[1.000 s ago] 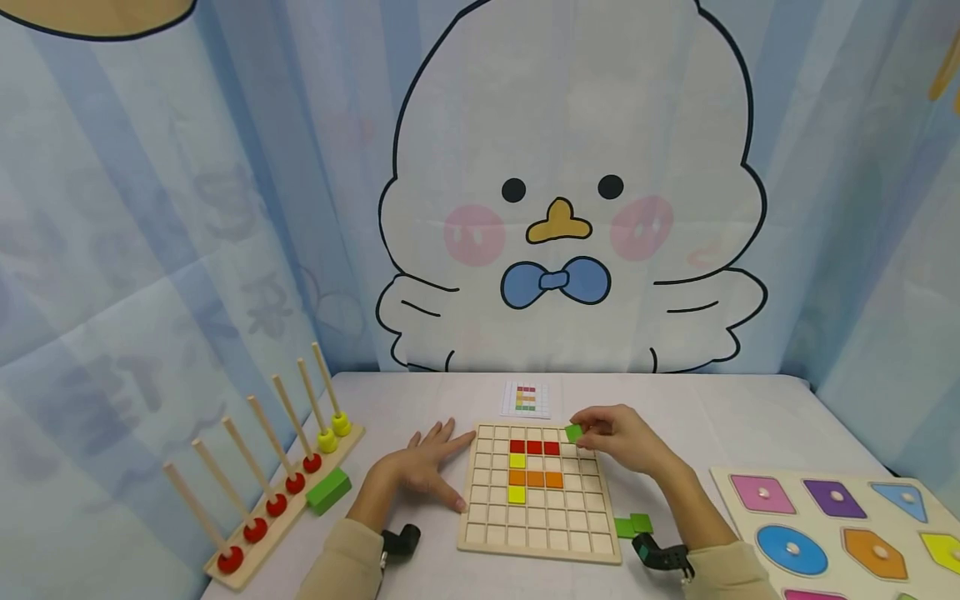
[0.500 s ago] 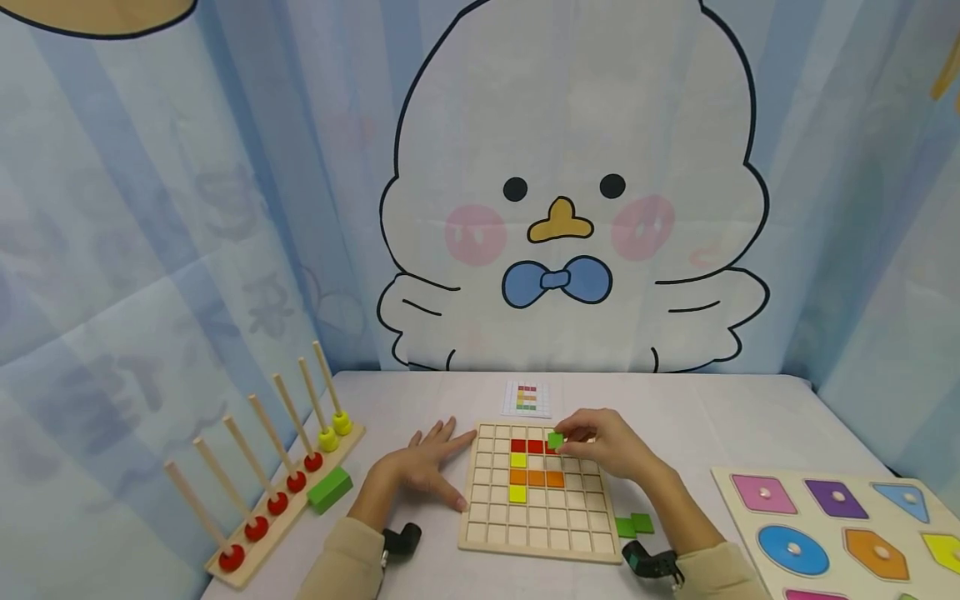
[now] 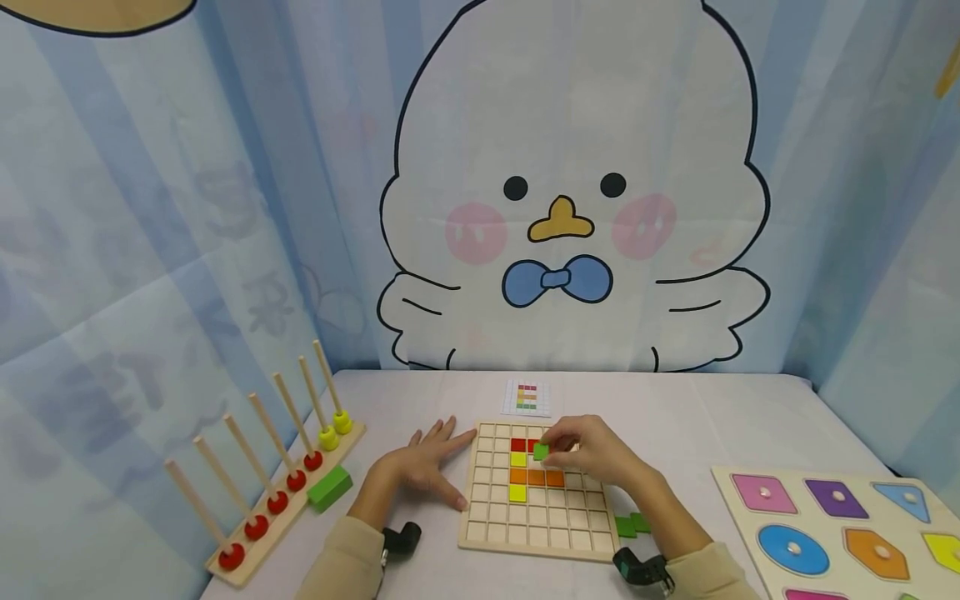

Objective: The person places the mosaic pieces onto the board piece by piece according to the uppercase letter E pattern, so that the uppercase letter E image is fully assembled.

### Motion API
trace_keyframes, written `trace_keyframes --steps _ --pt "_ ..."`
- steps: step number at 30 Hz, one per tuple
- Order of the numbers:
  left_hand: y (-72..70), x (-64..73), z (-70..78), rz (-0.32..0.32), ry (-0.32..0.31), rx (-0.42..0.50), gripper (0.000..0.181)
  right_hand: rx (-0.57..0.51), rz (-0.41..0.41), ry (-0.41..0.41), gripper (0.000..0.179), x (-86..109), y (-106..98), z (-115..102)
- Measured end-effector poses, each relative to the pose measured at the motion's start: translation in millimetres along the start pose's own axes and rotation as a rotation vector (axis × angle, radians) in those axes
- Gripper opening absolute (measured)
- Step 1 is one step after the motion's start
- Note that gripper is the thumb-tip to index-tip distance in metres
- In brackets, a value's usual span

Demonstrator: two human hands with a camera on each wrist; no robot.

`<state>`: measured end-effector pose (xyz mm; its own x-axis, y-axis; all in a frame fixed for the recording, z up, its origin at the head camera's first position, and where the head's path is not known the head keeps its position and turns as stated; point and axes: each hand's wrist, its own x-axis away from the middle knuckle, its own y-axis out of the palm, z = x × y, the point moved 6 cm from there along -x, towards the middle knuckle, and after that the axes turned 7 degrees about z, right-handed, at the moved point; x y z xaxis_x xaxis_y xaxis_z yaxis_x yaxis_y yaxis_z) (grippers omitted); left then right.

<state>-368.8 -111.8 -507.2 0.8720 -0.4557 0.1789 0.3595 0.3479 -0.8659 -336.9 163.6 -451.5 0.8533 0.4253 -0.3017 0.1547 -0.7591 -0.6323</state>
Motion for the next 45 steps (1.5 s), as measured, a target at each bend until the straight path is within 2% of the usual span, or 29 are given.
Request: trace_keyframes --steps 6,14,20,25,38,45 --pt "0.2 1.0 0.6 0.004 0.002 0.003 0.120 -0.023 -0.044 -0.026 0.019 -0.6 9.5 -5.1" --pt "-0.3 1.7 0.7 0.007 0.003 0.007 0.120 -0.030 -0.084 -0.019 0.017 -1.7 20.5 -11.9" --pt "-0.5 1.2 1.3 0.005 -0.002 -0.001 0.119 -0.066 -0.146 -0.034 0.017 -0.8 29.4 -16.9" --pt "-0.4 0.2 1.3 0.003 0.001 -0.001 0.119 -0.100 -0.191 -0.013 0.017 0.9 36.1 -16.8" --pt "-1.4 1.3 2.1 0.001 0.008 0.003 0.120 -0.054 -0.272 -0.006 0.016 4.1 49.5 -19.6" --pt "-1.6 1.5 2.4 0.004 0.011 -0.004 0.120 -0.072 -0.317 0.007 0.017 5.2 53.7 -21.0"
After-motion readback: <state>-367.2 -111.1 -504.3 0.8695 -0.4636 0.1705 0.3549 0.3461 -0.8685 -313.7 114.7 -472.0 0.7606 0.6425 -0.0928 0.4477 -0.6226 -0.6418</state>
